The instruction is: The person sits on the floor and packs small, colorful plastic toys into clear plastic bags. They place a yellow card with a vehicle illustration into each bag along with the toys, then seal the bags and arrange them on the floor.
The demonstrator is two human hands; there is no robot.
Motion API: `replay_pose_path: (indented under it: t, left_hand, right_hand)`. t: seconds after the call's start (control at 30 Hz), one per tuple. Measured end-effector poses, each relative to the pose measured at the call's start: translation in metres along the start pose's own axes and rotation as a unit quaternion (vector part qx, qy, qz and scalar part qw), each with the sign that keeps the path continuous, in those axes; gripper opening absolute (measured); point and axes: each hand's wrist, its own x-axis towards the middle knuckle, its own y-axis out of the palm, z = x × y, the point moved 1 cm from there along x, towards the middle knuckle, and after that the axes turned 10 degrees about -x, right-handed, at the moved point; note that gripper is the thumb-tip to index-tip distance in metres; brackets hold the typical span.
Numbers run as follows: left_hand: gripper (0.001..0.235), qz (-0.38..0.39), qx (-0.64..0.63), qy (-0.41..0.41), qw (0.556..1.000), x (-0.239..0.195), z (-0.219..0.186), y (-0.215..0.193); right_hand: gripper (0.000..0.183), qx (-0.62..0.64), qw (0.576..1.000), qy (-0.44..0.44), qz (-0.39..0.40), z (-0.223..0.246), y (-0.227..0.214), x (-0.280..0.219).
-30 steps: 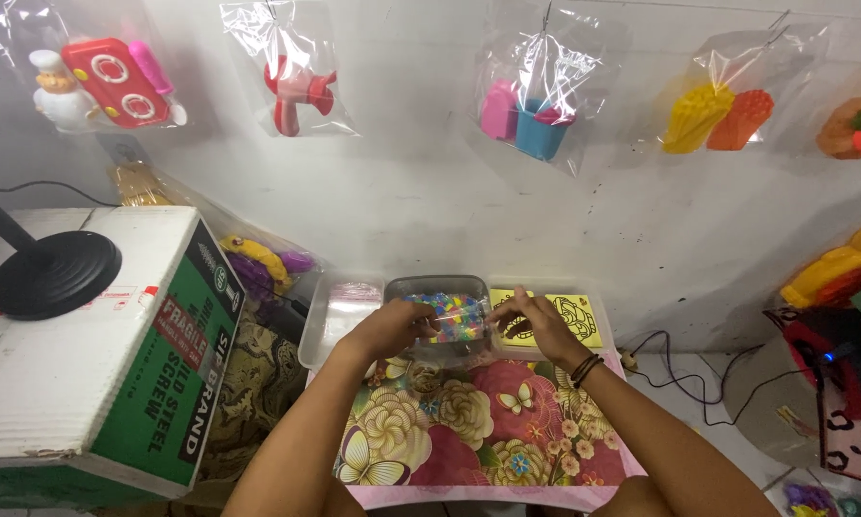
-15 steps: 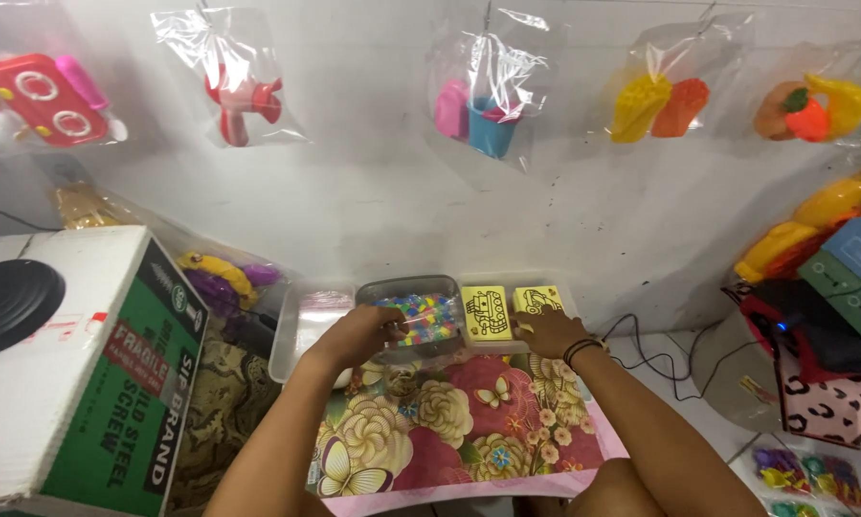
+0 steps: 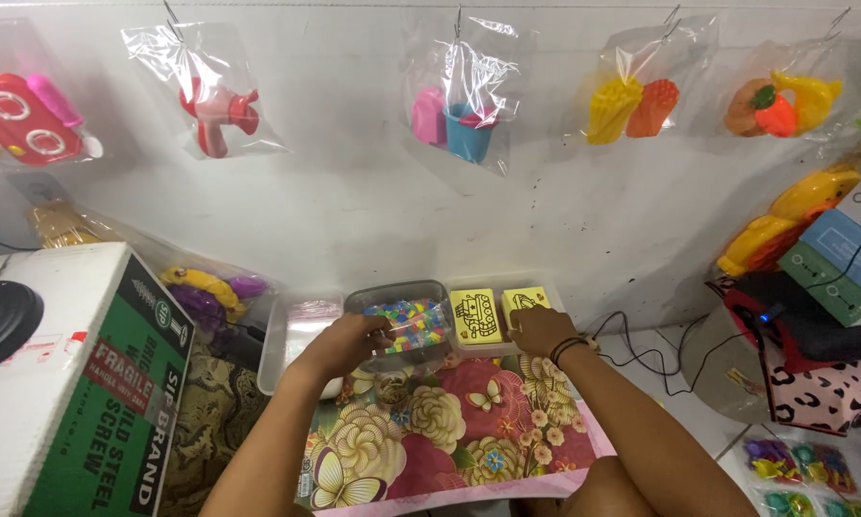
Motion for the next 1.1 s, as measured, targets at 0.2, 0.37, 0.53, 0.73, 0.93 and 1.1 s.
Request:
replay_pose_path:
  t: [0.2,0.37,0.53,0.73,0.93,1.1]
  left_hand:
    - [0.012,-0.005,0.001,0.010,1.000,0.000,0.000,0.001]
    - [0.011,-0.009,-0.016,0.004,1.000,-0.003,-0.003,0.001]
    - [0.010,-0.011,-0.017,0.003,1.000,-0.003,0.000,0.001]
    - [0.011,-0.008,0.007,-0.001,1.000,0.004,0.018,0.006]
    - [0.012,-0.011,0.011,-0.001,1.000,0.002,0.023,0.004]
    - [0.012,-0.016,0.011,0.001,1.000,-0.002,0.028,0.002]
  right_hand:
    - [0.026,-0.060,0.995,0.036,-0.071,-0.017,0.016,0.025]
    - [0.057,-0.122,0.979,0.067,-0.151,-0.006,-0.012,0.005]
    - [0.053,-0.173,0.948,0.066,-0.261,0.019,-0.045,-0.022]
    - [0.026,-0.159,0.897,-0.035,-0.411,0.054,-0.063,-0.041]
    - [0.021,-0.096,0.890,-0.151,-0.419,0.075,-0.053,-0.036]
    - [0.028,0.046,0.906,-0.204,-0.368,0.086,-0.057,-0.044]
